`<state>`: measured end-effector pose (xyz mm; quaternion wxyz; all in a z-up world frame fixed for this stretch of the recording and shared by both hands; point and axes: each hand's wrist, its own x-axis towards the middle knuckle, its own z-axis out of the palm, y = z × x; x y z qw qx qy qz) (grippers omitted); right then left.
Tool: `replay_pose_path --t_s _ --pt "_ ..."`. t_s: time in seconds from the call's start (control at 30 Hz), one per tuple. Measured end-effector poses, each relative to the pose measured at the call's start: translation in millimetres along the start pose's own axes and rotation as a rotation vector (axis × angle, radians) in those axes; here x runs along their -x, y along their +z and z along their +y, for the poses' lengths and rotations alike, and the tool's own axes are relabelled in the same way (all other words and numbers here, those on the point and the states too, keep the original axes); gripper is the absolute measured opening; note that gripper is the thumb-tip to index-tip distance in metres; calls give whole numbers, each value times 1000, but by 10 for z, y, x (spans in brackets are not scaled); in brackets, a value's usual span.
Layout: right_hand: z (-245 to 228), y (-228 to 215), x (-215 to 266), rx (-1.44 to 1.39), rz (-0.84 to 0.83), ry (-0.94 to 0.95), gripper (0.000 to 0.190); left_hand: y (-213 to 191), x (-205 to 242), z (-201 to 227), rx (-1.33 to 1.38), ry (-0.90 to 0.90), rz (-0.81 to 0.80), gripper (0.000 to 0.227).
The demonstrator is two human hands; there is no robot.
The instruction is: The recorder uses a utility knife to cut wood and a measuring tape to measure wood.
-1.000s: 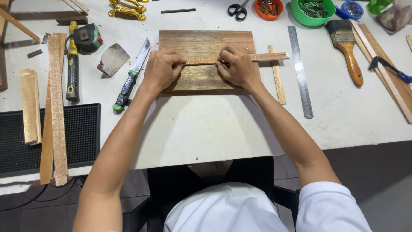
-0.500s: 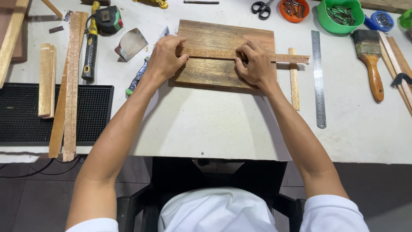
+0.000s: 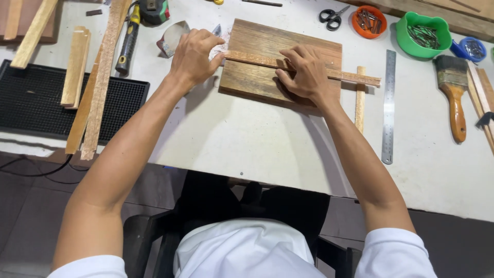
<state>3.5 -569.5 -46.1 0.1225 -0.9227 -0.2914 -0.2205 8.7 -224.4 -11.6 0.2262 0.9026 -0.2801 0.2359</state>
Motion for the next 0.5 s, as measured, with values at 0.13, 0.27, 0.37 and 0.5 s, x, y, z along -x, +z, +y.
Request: replay_pose_path --t_s 0.13,0.27,0.37,0.5 --pt "-244 270 -413 -19 -35 -61 48 -152 135 -104 -61 -59 -39 27" --pt "-602 477 -852 -37 -20 -192 45 -354 216 -157 -86 -72 -2 26" --pt "-927 480 -1116 -85 -45 -241 41 -417 281 -242 -67 -137 -26 25" --pt "-1136 561 -1371 -69 -54 -352 33 -457 332 -361 -26 -172 -28 25"
